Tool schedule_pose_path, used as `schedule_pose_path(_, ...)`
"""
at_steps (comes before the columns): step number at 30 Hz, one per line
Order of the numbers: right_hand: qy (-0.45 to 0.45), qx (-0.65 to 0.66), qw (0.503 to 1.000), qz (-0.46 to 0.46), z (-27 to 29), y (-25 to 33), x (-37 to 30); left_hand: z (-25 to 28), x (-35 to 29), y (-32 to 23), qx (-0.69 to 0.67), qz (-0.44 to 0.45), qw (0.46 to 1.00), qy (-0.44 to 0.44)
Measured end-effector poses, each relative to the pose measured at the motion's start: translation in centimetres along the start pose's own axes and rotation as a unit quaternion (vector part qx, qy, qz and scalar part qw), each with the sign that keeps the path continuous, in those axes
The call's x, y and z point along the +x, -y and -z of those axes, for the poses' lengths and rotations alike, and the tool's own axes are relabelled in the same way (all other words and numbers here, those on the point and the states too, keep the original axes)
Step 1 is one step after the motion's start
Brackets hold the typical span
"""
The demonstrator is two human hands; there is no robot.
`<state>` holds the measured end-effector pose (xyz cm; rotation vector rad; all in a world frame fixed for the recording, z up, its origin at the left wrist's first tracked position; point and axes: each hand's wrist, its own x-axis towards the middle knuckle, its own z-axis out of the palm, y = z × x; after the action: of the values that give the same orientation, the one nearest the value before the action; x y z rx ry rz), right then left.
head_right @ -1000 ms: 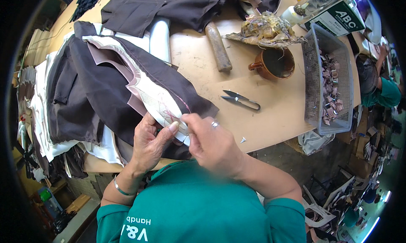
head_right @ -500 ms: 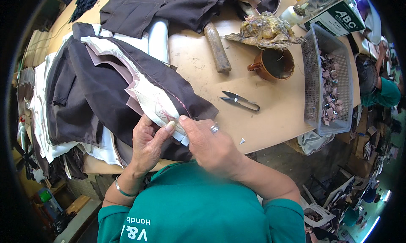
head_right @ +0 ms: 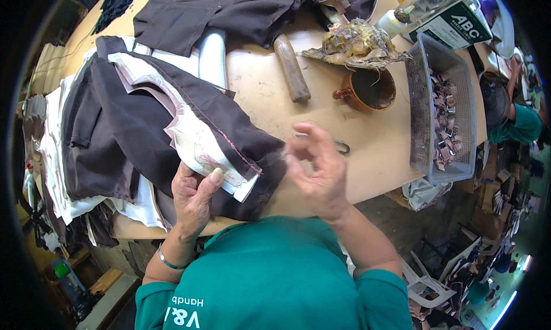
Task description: The person is sewing a piece of dark fabric, likely a garment, using a needle and thread. They are working at a cluttered table, manipulating the fabric and stitching by hand.
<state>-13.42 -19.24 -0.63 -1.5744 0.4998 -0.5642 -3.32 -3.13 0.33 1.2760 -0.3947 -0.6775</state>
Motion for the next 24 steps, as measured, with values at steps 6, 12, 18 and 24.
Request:
schedule_pose_path(6, 0.064, -0.168, 0.982, 0.056, 4.4, -0.1, -1.0, 0.1, 0.6, -0.6, 0.071, 0.013, 0.997, 0.026)
schedule_pose_path(12, 0.063, -0.321, 0.935, 0.139, 5.7, 0.5, -0.2, 0.2, 2.3, -1.4, 0.394, -0.159, 0.89, 0.166)
schedule_pose_path(18, 0.026, -0.451, 0.891, 0.034, 9.6, 1.8, 2.2, 0.9, 2.8, -0.7, 0.516, -0.348, 0.76, 0.187)
schedule_pose_path(24, 0.024, -0.669, 0.74, 0.061, 13.0, 0.5, 6.0, -1.4, 2.7, -9.1, 0.445, -0.263, 0.839, 0.168)
